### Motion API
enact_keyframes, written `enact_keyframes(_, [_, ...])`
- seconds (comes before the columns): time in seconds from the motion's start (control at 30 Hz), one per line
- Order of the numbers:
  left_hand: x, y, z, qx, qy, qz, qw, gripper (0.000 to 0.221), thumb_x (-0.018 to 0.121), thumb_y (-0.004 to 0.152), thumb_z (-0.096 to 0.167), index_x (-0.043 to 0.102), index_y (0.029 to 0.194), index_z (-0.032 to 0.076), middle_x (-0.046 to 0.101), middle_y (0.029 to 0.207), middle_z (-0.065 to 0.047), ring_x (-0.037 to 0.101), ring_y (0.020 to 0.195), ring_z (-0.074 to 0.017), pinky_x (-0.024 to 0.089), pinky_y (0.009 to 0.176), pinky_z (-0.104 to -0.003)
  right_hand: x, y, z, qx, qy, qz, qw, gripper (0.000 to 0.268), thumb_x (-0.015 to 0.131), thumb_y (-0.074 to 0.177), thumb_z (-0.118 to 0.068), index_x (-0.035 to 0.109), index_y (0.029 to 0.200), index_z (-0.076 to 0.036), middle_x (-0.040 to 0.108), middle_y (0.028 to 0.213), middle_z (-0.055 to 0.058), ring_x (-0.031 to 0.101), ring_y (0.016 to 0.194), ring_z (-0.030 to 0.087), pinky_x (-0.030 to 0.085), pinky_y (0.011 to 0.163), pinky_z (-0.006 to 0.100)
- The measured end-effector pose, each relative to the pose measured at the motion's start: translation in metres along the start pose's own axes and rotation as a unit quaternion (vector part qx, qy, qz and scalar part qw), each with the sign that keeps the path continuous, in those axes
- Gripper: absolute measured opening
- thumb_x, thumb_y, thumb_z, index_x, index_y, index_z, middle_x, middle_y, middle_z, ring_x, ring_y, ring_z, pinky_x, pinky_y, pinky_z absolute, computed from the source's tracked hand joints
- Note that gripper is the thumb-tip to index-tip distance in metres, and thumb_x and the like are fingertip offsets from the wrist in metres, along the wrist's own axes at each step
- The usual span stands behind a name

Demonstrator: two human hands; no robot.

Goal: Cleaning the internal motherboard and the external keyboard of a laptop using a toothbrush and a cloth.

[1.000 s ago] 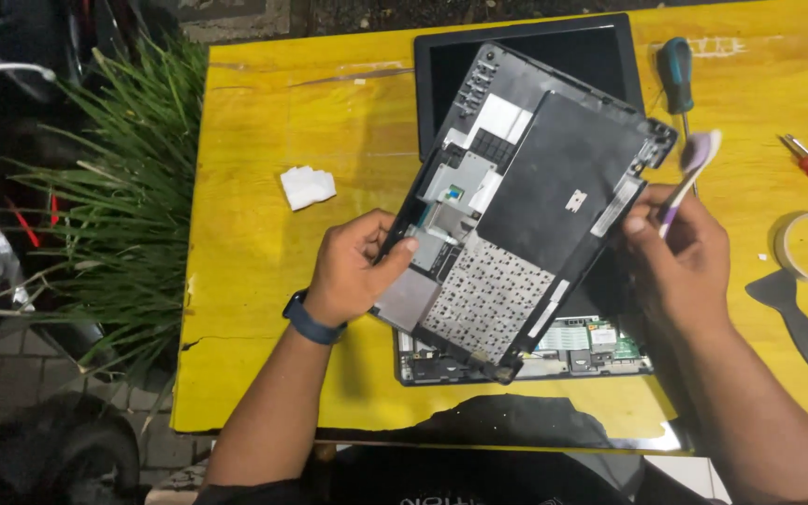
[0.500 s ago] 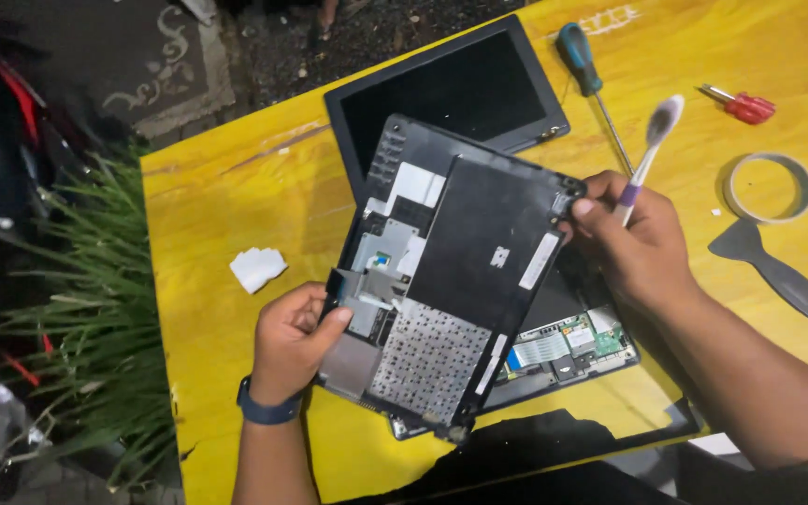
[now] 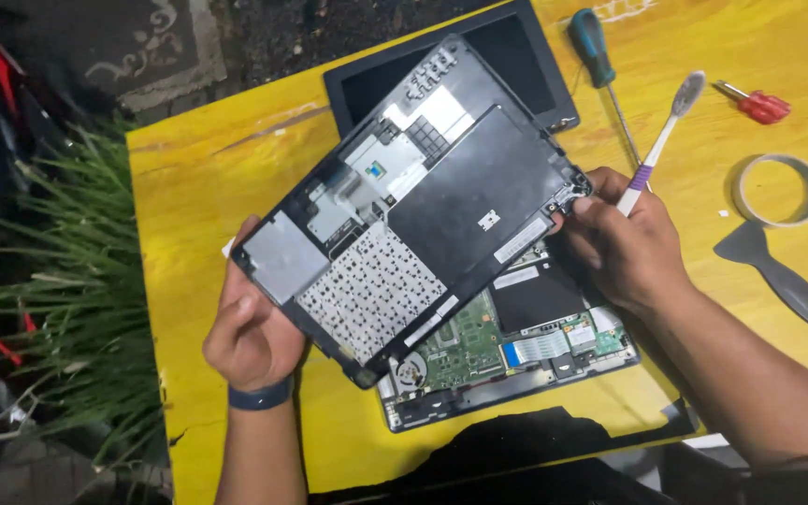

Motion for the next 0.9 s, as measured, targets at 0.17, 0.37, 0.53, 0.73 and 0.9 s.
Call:
enact_keyframes(0.17, [-0.033,0.001,-0.005,-0.004,0.039,0.022,0.999,0.083,0.049,0.079,0.012,0.03,0.16,0.008,0.052,0.152,-0.021,0.055,0.136,-0.0374,0.042,0.119,-0.055,0.009,-0.006,-0.003,0.008,-0.058,-0.019,0.998,0.012,0.06,0.094,-0.002,0.059,0.103,0.005,0.048,0.058,0.009,0.04,0.034,0.008,0.031,0.036,0.021])
enact_keyframes(0.37, [-0.019,-0.01,0.004,0.096,0.101,0.034,0.99,0.071,0.057,0.092,0.003,0.032,0.159,0.002,0.054,0.148,-0.018,0.054,0.138,-0.0339,0.04,0.125,-0.047,-0.001,-0.01,0.001,0.083,-0.124,-0.048,0.988,0.011,0.063,0.1,-0.012,0.06,0.109,-0.005,0.073,0.088,0.012,0.04,0.048,0.009,0.03,0.043,0.021])
enact_keyframes(0.53, [-0.014,-0.018,0.006,0.156,0.172,0.064,0.971,0.07,0.06,0.089,-0.002,0.038,0.156,0.002,0.057,0.146,-0.017,0.057,0.135,-0.0324,0.043,0.123,-0.045,-0.008,-0.01,0.007,0.095,-0.119,0.003,0.988,0.007,0.065,0.099,-0.009,0.059,0.102,-0.008,0.07,0.082,0.01,0.049,0.051,0.011,0.037,0.047,0.021])
enact_keyframes(0.73, [0.026,-0.023,0.02,0.144,0.161,0.076,0.973,0.056,0.059,0.091,-0.007,0.049,0.146,0.0,0.063,0.139,-0.015,0.06,0.131,-0.0305,0.046,0.118,-0.041,-0.014,-0.006,0.008,0.078,-0.039,0.021,0.996,0.005,0.06,0.101,-0.008,0.058,0.096,-0.008,0.062,0.076,0.01,0.058,0.066,0.012,0.035,0.053,0.023])
enact_keyframes(0.9, [0.031,-0.019,0.021,0.152,0.175,0.043,0.972,0.053,0.067,0.093,-0.001,0.053,0.144,0.001,0.067,0.131,-0.012,0.066,0.12,-0.0262,0.052,0.108,-0.038,-0.011,-0.003,0.002,0.063,-0.03,0.038,0.997,0.017,0.053,0.101,-0.01,0.056,0.117,-0.005,0.048,0.069,0.004,0.066,0.073,0.016,0.034,0.05,0.02])
Point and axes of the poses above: each hand's wrist, its own y-axis towards the middle knuckle, its own x-axis out of the palm, z = x × y, the point moved 5 cm from there along y, towards the middle knuckle
